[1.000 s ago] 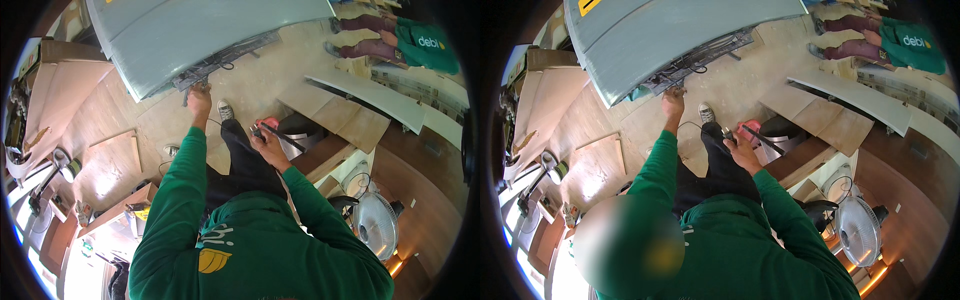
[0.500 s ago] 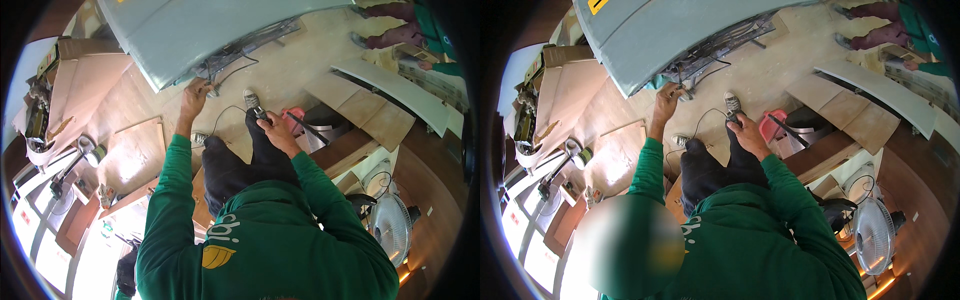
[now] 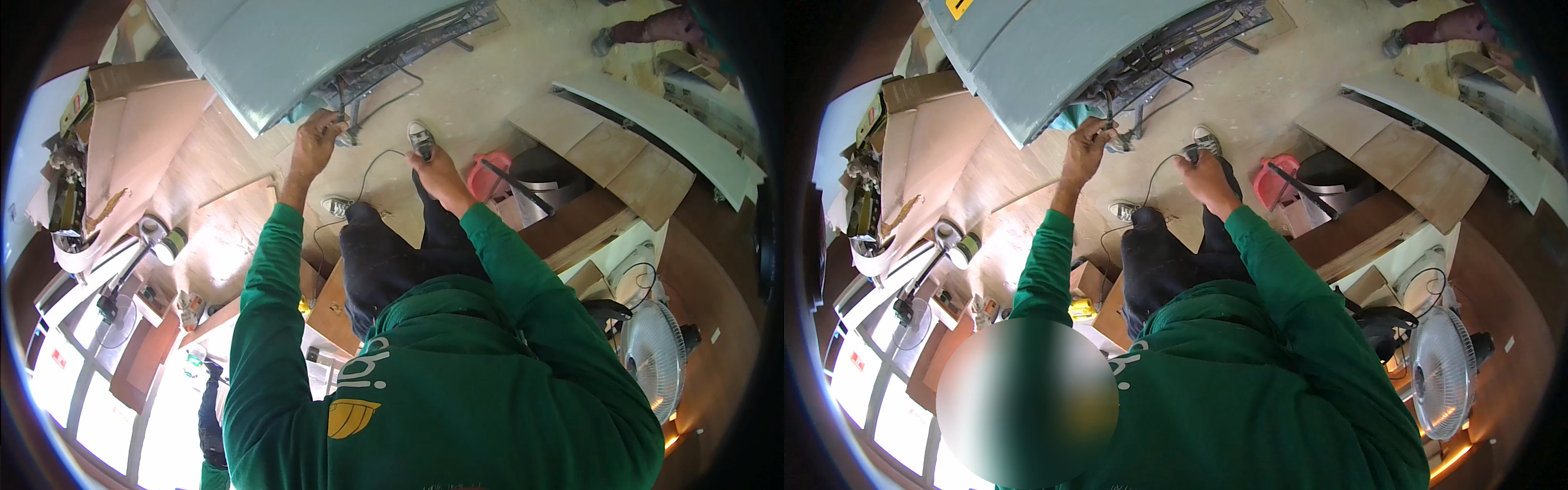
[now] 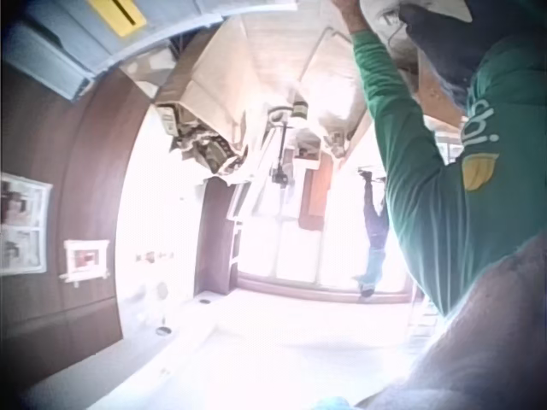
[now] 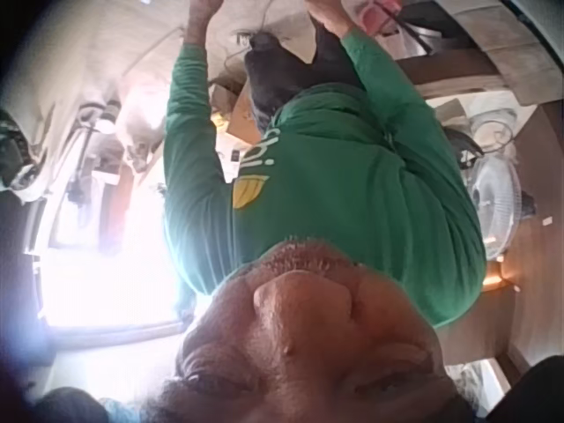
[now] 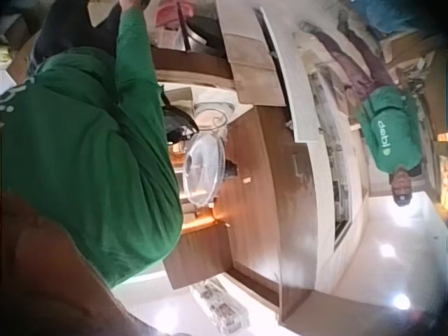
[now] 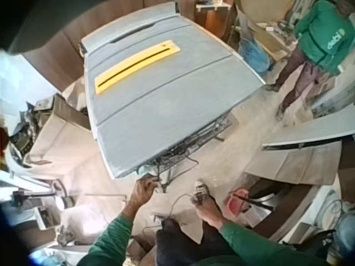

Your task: The person plugs in a yellow jigsaw and then sits on the floor to cut a rectangular hole in a large wooden panel. They guide the tool along a marked line, creating a cutout while wood shavings accumulate.

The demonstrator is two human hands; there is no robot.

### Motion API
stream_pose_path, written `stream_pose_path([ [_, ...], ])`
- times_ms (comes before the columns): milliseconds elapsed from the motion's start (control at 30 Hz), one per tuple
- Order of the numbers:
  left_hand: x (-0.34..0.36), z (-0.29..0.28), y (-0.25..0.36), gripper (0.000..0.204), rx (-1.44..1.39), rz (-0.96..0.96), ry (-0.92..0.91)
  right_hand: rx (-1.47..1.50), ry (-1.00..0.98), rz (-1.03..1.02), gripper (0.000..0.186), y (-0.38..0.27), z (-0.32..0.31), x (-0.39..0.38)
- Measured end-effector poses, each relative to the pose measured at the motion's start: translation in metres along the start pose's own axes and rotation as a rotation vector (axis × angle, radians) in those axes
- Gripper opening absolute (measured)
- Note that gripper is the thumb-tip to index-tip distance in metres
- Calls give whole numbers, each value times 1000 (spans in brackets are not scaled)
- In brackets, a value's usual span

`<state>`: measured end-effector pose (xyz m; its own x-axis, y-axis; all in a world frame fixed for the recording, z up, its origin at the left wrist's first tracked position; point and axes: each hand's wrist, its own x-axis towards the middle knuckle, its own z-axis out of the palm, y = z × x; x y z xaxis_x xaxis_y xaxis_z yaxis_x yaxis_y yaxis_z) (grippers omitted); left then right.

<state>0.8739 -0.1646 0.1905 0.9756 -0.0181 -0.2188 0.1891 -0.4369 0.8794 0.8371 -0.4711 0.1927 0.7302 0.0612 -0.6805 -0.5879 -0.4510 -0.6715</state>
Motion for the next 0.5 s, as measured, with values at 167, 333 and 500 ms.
stream_pose_path([
  [167, 3, 10, -7, 23, -181, -42, -30, 746, -42, 410, 33, -2, 5, 82],
  [333, 6, 7, -3, 20, -170, -107, -94, 743, -356, 529, 25, -33, 50, 126],
  [500, 6, -4, 0, 24, -72, -20, -61, 757, -295, 299, 20, -47, 65, 118],
])
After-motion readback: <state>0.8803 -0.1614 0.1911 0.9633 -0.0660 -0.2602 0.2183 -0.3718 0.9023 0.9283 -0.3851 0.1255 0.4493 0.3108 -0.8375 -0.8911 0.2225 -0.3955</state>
